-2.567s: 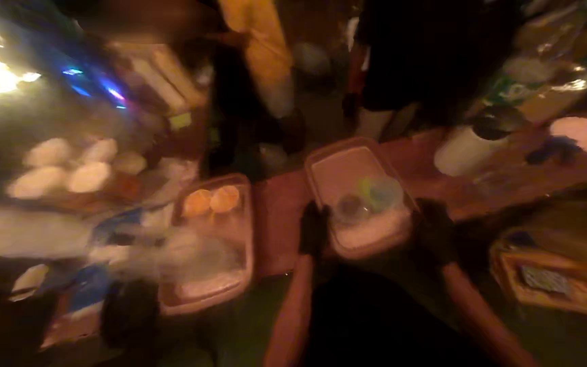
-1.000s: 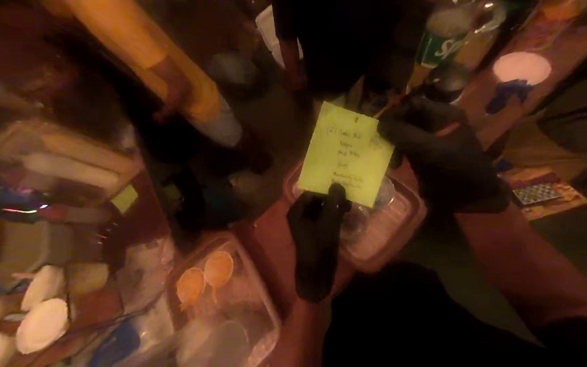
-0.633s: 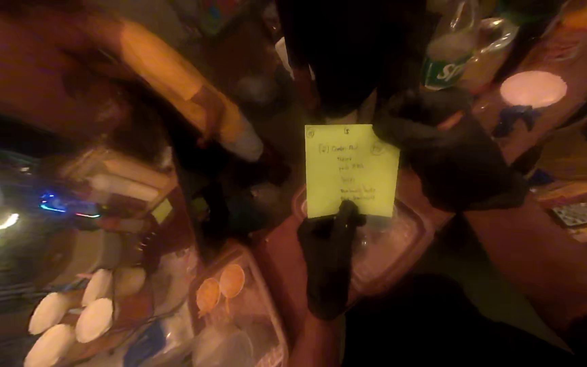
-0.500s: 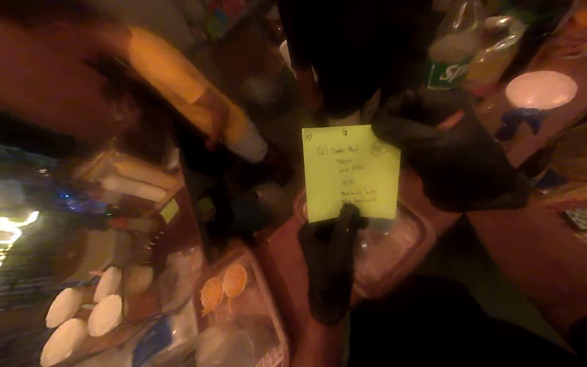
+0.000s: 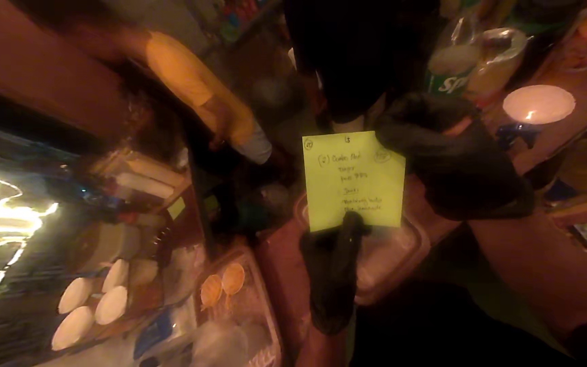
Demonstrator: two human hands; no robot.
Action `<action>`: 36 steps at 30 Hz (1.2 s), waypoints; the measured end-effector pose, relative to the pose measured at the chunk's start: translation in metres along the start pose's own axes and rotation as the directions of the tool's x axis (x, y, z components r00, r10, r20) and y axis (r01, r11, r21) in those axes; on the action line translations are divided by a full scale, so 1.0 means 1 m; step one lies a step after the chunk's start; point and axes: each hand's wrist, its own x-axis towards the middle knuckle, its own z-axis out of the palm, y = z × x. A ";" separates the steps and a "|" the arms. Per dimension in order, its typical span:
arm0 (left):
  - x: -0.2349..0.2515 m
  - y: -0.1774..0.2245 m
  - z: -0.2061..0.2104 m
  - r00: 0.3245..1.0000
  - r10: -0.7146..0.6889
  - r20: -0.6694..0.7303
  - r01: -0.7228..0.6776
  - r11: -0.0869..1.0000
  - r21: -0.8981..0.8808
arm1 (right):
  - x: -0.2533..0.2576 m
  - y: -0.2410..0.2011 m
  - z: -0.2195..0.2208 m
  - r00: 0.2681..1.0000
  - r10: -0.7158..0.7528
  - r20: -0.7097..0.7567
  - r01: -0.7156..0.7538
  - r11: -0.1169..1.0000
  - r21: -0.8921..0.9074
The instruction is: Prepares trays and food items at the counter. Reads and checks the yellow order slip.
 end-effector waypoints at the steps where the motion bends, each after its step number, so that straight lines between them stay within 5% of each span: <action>1: 0.000 -0.001 0.000 1.000 0.006 0.006 -0.006 1.000 -0.011 | 0.000 0.000 -0.002 1.000 -0.011 0.013 0.011 1.000 -0.001; 10: -0.002 0.001 0.007 1.000 -0.003 -0.013 0.003 1.000 0.001 | -0.001 -0.005 -0.001 1.000 0.001 -0.021 0.000 1.000 0.017; 17: -0.003 0.005 0.012 1.000 0.003 -0.023 -0.003 0.999 0.033 | -0.008 0.048 -0.072 0.993 -0.075 0.094 0.086 0.990 -0.110; 20: -0.005 0.003 0.013 0.999 -0.003 -0.034 0.003 1.000 0.011 | -0.004 0.027 -0.044 0.988 -0.119 0.100 0.123 0.992 -0.032; 23: -0.010 0.004 0.014 0.999 -0.030 -0.038 0.031 0.999 0.013 | -0.005 -0.015 -0.002 0.999 0.039 -0.035 -0.040 0.999 -0.036; 36: -0.014 0.006 0.017 0.999 -0.006 -0.045 0.007 1.000 0.023 | -0.007 -0.013 -0.002 0.999 -0.045 -0.015 0.045 0.999 -0.026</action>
